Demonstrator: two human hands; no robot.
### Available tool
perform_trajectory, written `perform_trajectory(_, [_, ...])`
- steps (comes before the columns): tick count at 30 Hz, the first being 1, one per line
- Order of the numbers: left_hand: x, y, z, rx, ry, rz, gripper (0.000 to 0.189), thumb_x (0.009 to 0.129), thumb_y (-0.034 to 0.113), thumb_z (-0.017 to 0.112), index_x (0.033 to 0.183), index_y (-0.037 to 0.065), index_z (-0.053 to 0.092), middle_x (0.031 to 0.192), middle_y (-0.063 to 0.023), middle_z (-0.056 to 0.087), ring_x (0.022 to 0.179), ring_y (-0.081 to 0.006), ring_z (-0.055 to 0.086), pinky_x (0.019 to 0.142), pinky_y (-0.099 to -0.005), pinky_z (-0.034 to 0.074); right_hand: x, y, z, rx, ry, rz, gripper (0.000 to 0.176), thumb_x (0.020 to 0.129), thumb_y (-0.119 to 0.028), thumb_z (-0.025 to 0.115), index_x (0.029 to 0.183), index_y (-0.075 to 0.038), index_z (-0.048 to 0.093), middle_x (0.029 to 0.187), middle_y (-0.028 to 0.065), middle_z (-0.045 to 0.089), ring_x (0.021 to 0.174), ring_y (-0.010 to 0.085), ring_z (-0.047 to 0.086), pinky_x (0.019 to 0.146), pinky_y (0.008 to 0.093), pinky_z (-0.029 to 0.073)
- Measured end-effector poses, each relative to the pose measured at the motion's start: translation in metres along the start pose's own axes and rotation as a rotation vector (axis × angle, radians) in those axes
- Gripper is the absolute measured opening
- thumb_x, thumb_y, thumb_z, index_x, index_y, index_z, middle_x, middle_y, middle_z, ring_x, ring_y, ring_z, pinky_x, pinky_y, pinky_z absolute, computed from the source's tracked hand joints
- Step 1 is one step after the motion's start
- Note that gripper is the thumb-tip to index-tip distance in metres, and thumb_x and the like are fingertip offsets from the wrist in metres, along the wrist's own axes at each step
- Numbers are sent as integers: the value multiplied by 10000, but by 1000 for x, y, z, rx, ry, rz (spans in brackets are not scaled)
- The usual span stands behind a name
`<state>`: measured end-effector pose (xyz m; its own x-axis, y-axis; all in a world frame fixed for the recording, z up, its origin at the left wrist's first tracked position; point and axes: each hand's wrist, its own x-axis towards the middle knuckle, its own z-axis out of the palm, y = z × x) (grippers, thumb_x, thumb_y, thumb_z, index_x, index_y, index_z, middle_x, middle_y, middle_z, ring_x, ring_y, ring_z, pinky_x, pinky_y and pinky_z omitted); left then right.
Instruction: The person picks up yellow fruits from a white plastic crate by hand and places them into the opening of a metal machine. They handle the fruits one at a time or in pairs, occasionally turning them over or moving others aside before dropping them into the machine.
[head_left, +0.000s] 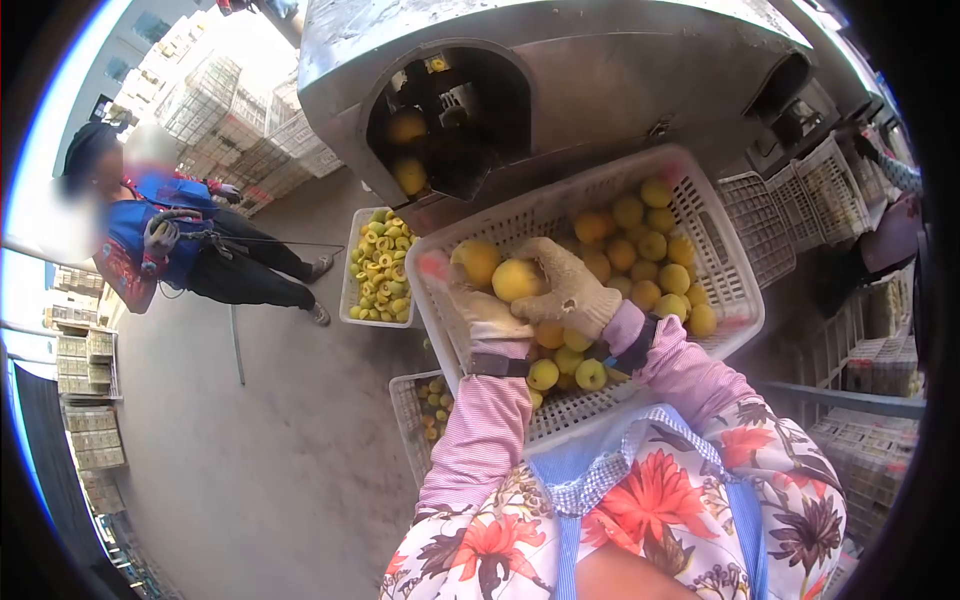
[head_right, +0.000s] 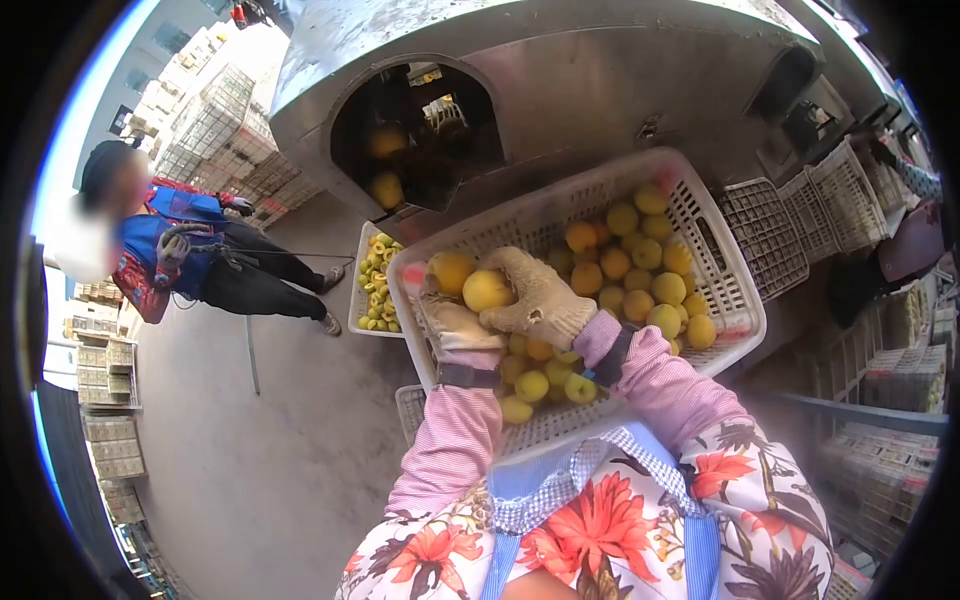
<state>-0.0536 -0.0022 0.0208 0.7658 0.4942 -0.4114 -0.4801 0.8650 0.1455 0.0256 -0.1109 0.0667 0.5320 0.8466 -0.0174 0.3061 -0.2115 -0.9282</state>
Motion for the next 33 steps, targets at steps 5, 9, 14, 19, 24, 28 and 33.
perform_trajectory(5, [-33, 25, 34, 328, -40, 177, 585, 930, 555, 587, 1281, 89, 540, 1233, -132, 615, 1099, -306, 624, 968, -459, 535, -2, -47, 2, -223, -43, -150, 650, 783, -274, 790, 1338, -58, 528, 1232, 198, 587, 1159, 378, 568, 1029, 432, 452])
perform_trajectory(9, [-17, 61, 15, 1116, -321, 675, 318, 1018, 303, 504, 1268, 112, 549, 1199, -96, 651, 1080, -247, 635, 921, -352, 529, 45, -56, 16, -141, 265, -80, 662, 825, -370, 757, 1351, -56, 505, 1243, 204, 604, 1138, 389, 591, 1010, 424, 462])
perform_trajectory(14, [-32, 101, 17, -30, -333, -122, 339, 987, 310, 575, 1251, 98, 591, 1149, -110, 667, 1066, -307, 645, 889, -461, 552, 145, -42, 29, -704, 646, -123, 590, 879, -387, 719, 1313, -51, 500, 1140, 202, 643, 1049, 396, 621, 934, 474, 488])
perform_trajectory(19, [-29, 109, -4, 162, -407, 69, 391, 1014, 197, 547, 1388, 91, 512, 1335, -102, 589, 1197, -276, 591, 975, -457, 516, 193, -28, 25, -920, 733, -191, 609, 908, -467, 627, 1326, -50, 480, 1054, 178, 700, 990, 346, 678, 893, 466, 510])
perform_trajectory(24, [-34, 103, 6, 492, -300, 332, 529, 951, 15, 628, 1445, 91, 456, 1356, -85, 559, 1221, -230, 574, 1063, -378, 477, 203, -82, -16, -904, 300, -58, 577, 896, -390, 632, 1347, -52, 504, 1130, 215, 691, 1058, 362, 672, 940, 465, 512])
perform_trajectory(28, [-32, 100, 20, 664, -294, 492, 634, 895, -82, 668, 1451, 90, 419, 1374, -90, 539, 1245, -210, 552, 1065, -343, 471, 113, -106, 9, -129, 541, -70, 667, 867, -444, 703, 1348, -10, 543, 1285, 264, 619, 1185, 394, 610, 1001, 451, 489])
perform_trajectory(33, [-10, 85, 15, 1133, -385, 753, 743, 823, -92, 700, 1475, 65, 381, 1380, -118, 505, 1224, -208, 546, 1047, -335, 479, 52, -93, 41, -223, 104, -30, 776, 802, -436, 774, 1407, -49, 479, 1179, 246, 663, 1105, 385, 643, 964, 423, 508])
